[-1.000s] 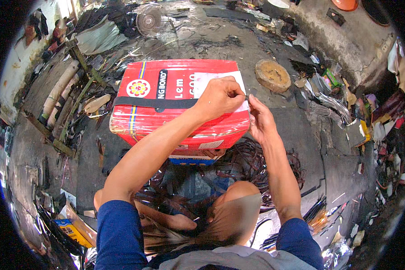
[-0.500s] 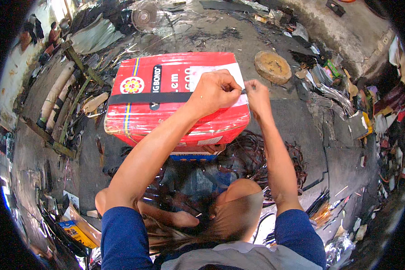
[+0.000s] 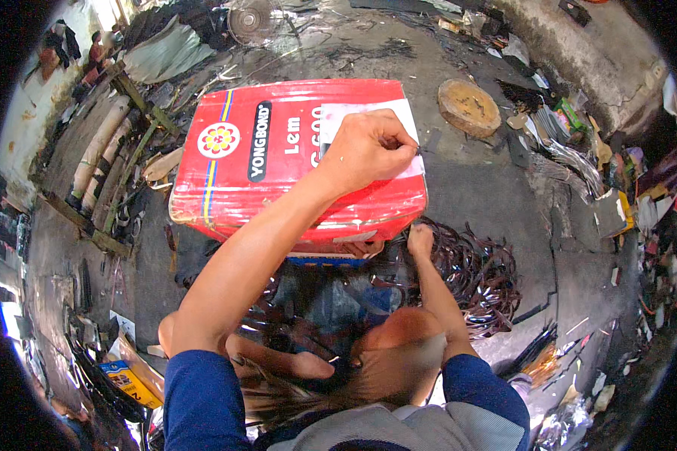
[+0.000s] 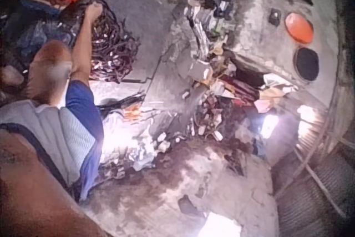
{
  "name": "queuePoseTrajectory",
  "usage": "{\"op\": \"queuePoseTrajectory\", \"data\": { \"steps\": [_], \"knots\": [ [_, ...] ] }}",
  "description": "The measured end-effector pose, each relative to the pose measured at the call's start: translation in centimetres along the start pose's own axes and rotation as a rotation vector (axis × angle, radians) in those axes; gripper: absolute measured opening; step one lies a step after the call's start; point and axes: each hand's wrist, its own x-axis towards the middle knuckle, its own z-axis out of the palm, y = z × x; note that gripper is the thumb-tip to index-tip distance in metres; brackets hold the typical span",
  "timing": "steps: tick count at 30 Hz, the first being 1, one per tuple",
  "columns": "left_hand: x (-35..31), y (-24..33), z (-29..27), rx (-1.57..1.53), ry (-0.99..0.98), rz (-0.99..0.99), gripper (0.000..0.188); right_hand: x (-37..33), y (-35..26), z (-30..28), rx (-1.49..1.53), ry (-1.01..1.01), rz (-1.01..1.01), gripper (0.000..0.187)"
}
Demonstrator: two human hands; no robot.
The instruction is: The person sits on the floor and repeatedly cuts short strips from a long black rubber strap using a small knife. The person holds the strap against a red box and cuts pieces one by one, dropping them onto a pile on the floor.
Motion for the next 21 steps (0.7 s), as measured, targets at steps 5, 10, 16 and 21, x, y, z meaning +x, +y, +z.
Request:
{"op": "queuePoseTrajectory", "data": {
  "steps": [5,10,16,21],
  "knots": [
    [-0.2,-0.2,-0.6,0.019,-0.009,0.055,0.007,-2.4,4.3,0.8,-0.196,-0.034,-0.016,0.029],
    [0.1,-0.1,-0.5,-0.002,-0.034,0.067,0.007,-2.0,5.2,0.5,-0.082,0.034,0.069,0.024],
    [0.3,-0.5,-0.3,-0.061,-0.024,0.118,0.007,-1.4,6.9,-1.1,-0.157,0.085,0.069,0.025],
    [0.0,-0.6,-0.6,0.106,-0.046,0.278,0.012,-1.3,7.3,-2.5,-0.194,0.071,0.126,0.028]
  ]
}}
